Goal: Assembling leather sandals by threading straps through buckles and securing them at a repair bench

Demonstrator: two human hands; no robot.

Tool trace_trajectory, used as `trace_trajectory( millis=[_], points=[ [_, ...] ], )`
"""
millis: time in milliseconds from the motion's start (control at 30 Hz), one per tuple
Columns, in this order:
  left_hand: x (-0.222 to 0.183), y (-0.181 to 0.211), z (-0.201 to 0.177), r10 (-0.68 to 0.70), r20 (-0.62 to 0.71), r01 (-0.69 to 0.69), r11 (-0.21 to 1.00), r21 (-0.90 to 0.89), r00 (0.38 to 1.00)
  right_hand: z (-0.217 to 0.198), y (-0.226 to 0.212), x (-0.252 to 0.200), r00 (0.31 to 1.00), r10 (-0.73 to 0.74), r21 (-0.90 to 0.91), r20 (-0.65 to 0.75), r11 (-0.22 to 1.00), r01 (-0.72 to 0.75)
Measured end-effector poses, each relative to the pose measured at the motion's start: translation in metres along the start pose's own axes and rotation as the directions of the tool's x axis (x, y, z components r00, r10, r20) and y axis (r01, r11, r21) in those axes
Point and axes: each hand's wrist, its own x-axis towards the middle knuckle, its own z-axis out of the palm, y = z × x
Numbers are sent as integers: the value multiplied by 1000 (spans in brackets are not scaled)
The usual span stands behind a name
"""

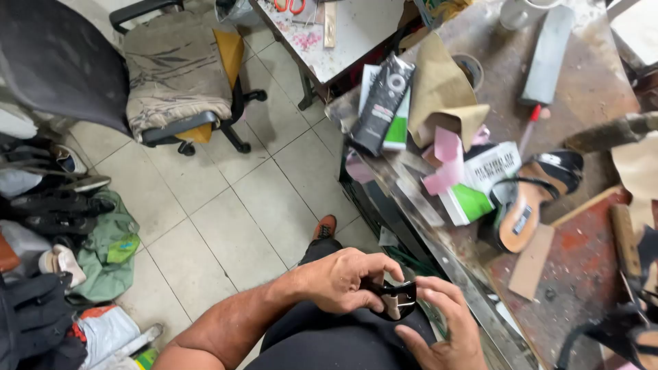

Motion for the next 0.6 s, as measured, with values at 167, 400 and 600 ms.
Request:
trace_trajectory(
  millis=[167, 400, 600],
  points=[
    [-8, -15, -68, -87, 76, 92, 994, -61, 993, 54, 11, 48, 997, 11, 61, 79, 998, -16],
    [-18, -72, -157, -166, -60, 168, 985, 44, 984, 74, 19, 78, 961, 151, -217, 234, 971, -100],
    [4, -141, -230, -524, -667, 548, 812, -202, 530, 101, 101, 34, 514, 794, -235, 325, 594, -769]
  ],
)
